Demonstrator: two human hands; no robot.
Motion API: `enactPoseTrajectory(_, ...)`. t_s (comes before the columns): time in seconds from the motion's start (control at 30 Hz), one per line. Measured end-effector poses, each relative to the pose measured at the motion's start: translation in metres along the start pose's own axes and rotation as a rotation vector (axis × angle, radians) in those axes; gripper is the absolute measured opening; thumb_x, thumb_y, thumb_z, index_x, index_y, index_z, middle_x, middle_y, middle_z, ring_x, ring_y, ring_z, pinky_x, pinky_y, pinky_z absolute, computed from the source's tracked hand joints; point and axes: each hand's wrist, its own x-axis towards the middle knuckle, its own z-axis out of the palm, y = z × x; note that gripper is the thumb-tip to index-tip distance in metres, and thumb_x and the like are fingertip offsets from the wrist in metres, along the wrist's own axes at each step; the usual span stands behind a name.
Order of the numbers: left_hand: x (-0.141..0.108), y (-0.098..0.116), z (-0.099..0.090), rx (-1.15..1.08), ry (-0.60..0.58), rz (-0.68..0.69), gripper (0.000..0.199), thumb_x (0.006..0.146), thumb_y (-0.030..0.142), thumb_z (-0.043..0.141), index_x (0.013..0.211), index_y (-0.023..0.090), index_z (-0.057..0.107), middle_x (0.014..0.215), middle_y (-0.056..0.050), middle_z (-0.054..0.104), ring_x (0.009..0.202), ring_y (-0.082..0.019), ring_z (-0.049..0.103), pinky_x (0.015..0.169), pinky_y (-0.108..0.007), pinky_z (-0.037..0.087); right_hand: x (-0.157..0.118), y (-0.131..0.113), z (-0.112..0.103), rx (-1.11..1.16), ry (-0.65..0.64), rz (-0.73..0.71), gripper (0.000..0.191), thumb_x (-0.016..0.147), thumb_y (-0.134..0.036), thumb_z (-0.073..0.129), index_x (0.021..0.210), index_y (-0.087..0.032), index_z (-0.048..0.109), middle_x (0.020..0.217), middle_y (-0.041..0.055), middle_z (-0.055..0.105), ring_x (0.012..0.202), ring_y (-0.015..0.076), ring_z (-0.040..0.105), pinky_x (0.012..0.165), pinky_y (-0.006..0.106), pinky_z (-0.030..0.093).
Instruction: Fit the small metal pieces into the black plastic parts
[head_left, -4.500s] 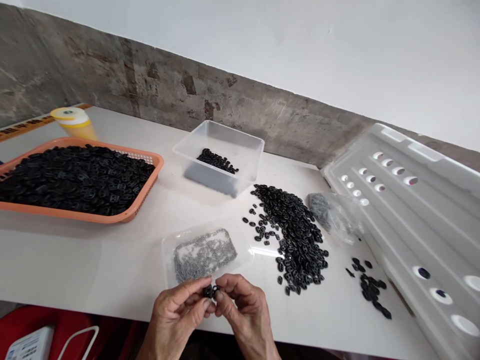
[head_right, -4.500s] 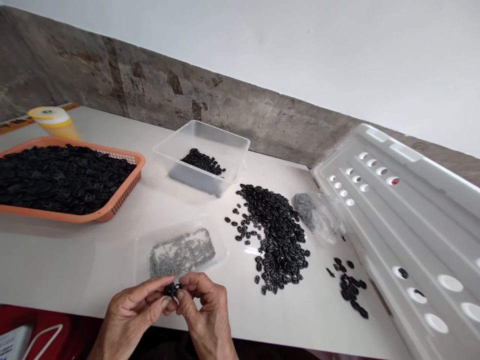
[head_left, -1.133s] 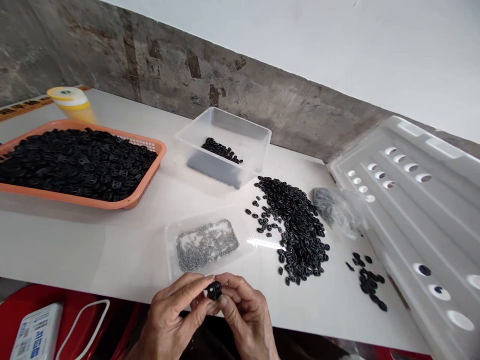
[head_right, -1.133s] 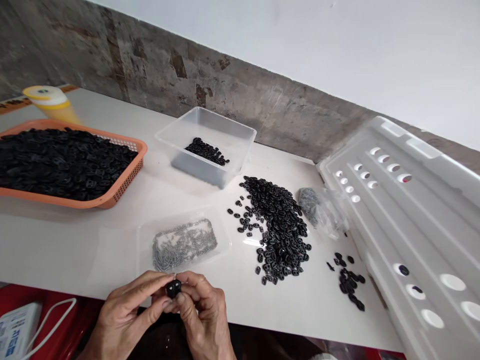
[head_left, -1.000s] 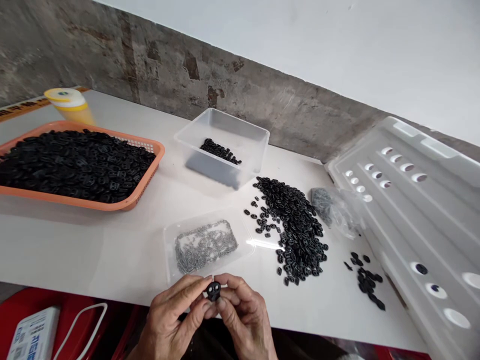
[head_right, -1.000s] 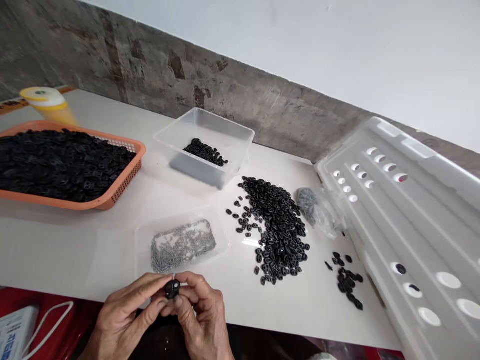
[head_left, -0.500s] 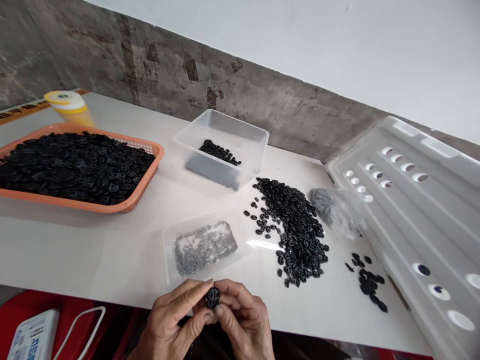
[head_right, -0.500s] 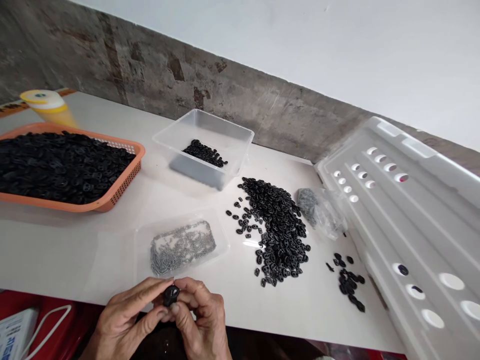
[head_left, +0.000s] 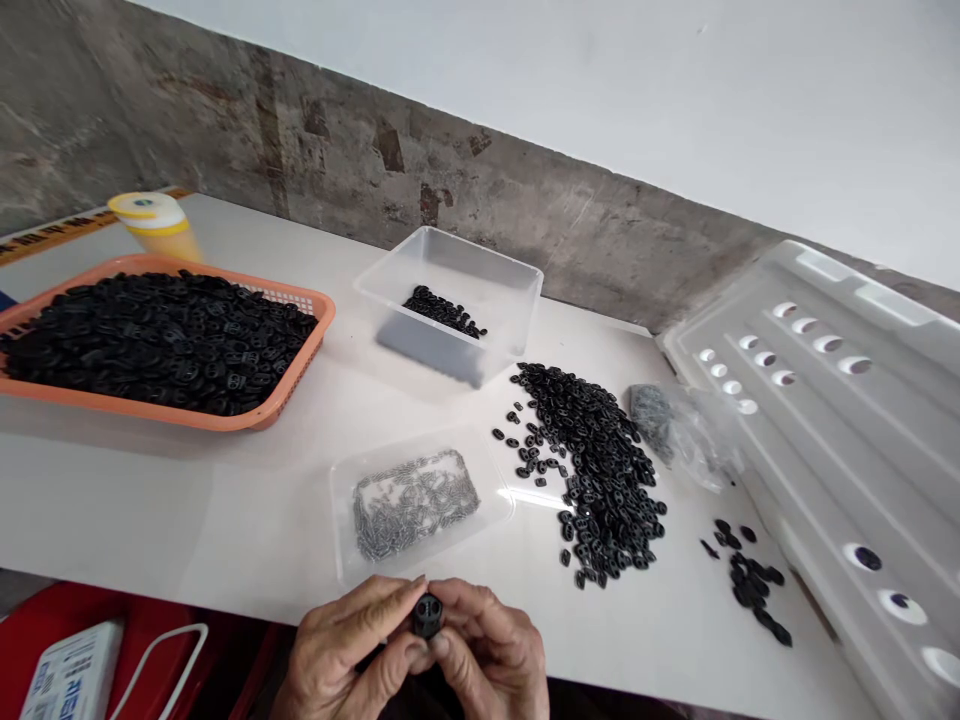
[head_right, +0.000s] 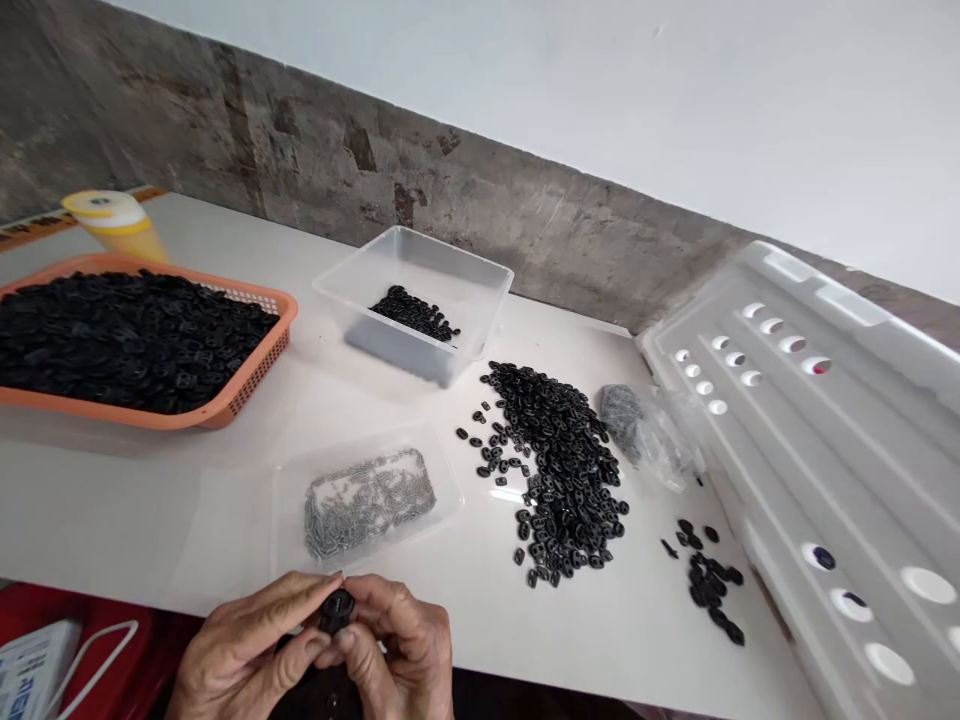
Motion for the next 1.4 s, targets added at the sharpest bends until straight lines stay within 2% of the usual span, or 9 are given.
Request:
enactPoseTrajectory(0.1,0.0,0.006,0.005,-0.013,0.109,-0.08,0.035,0.086,0.02,0.058,0.12,0.027,0.067,0.093,-0.007,0.072,0.076,-0.014,0.069,0.068,-0.02,0.06,-0.002,-0.004,0.005,-0.025,0.048,-0.01,0.03,0.084,-0.032,0.068,0.106,-0.012,0.067,0.071,0.0047,0.064,0.062,0.0059,0.063,0.065,0.011,0.053)
enactPoseTrajectory(0.2,0.002,0.01,0.005,-0.018,0.116,-0.093,0.031,0.088,0.025,0.056,0.116,0.028,0.07,0.086,-0.006,0.073,0.069,-0.014,0.069,0.063,-0.019,0.059,-0.003,-0.004,0.007,-0.039,0.065,-0.023,0.03,0.084,-0.033,0.068,0.105,-0.011,0.067,0.073,0.0063,0.066,0.06,0.0063,0.063,0.063,0.012,0.053)
enactPoseTrajectory(0.5,-0.01,0.002,0.011,-0.005,0.13,-0.058,0.04,0.089,0.015,0.055,0.126,0.03,0.061,0.092,-0.004,0.07,0.079,-0.011,0.067,0.071,-0.018,0.057,-0.006,0.005,0.006,-0.086,0.039,-0.113,0.02,0.088,-0.022,0.062,0.107,-0.015,0.065,0.074,0.0036,0.066,0.062,0.0036,0.064,0.064,0.008,0.051)
enactPoseTrajectory(0.73,-0.009,-0.007,-0.002,0.042,-0.049,0.009,0.05,0.085,0.005,0.057,0.13,0.026,0.056,0.097,-0.003,0.068,0.081,-0.009,0.068,0.074,-0.015,0.058,0.0,0.005,0.0,-0.051,-0.075,-0.104,0.021,0.09,-0.021,0.059,0.11,-0.016,0.064,0.077,0.0047,0.067,0.067,0.0054,0.066,0.068,0.009,0.052)
enactPoseTrajectory(0.87,-0.004,-0.009,-0.008,-0.006,-0.061,-0.017,0.049,0.082,0.003,0.06,0.125,0.027,0.058,0.107,-0.004,0.069,0.09,-0.012,0.069,0.077,-0.016,0.059,0.006,0.007,-0.003,0.078,-0.137,-0.097,0.026,0.088,-0.02,0.061,0.113,-0.02,0.064,0.087,0.0048,0.067,0.074,0.0072,0.067,0.072,0.012,0.054)
enactPoseTrajectory(1.0,-0.002,-0.008,-0.007,-0.04,-0.069,-0.018,0.047,0.082,0.005,0.062,0.123,0.029,0.06,0.104,-0.003,0.07,0.09,-0.012,0.069,0.077,-0.017,0.06,0.008,0.009,-0.008,0.106,-0.207,-0.058,0.026,0.087,-0.018,0.062,0.113,-0.017,0.062,0.082,0.0041,0.067,0.074,0.0069,0.067,0.073,0.012,0.054)
enactPoseTrajectory(1.17,-0.003,-0.006,-0.005,-0.047,-0.069,-0.033,0.052,0.084,0.004,0.059,0.13,0.027,0.054,0.097,-0.002,0.067,0.08,-0.008,0.067,0.072,-0.014,0.058,0.005,0.009,-0.008,0.119,-0.101,0.014,0.022,0.085,-0.024,0.065,0.105,-0.014,0.065,0.073,0.0036,0.066,0.066,0.0057,0.064,0.067,0.011,0.052)
enactPoseTrajectory(1.27,-0.005,-0.004,-0.001,-0.045,-0.077,0.003,0.055,0.083,0.003,0.059,0.132,0.027,0.053,0.105,-0.004,0.066,0.086,-0.01,0.067,0.076,-0.016,0.059,0.003,0.006,-0.006,0.089,-0.082,0.009,0.021,0.084,-0.026,0.066,0.102,-0.013,0.066,0.074,0.0042,0.066,0.065,0.0051,0.063,0.065,0.01,0.051)
enactPoseTrajectory(1.4,-0.011,0.001,0.01,-0.064,0.053,-0.03,0.046,0.086,0.008,0.058,0.127,0.026,0.058,0.101,-0.003,0.066,0.085,-0.009,0.066,0.077,-0.016,0.057,0.001,0.002,-0.006,0.056,-0.097,0.004,0.021,0.085,-0.027,0.065,0.101,-0.014,0.067,0.073,0.0046,0.066,0.064,0.0053,0.064,0.065,0.01,0.051)
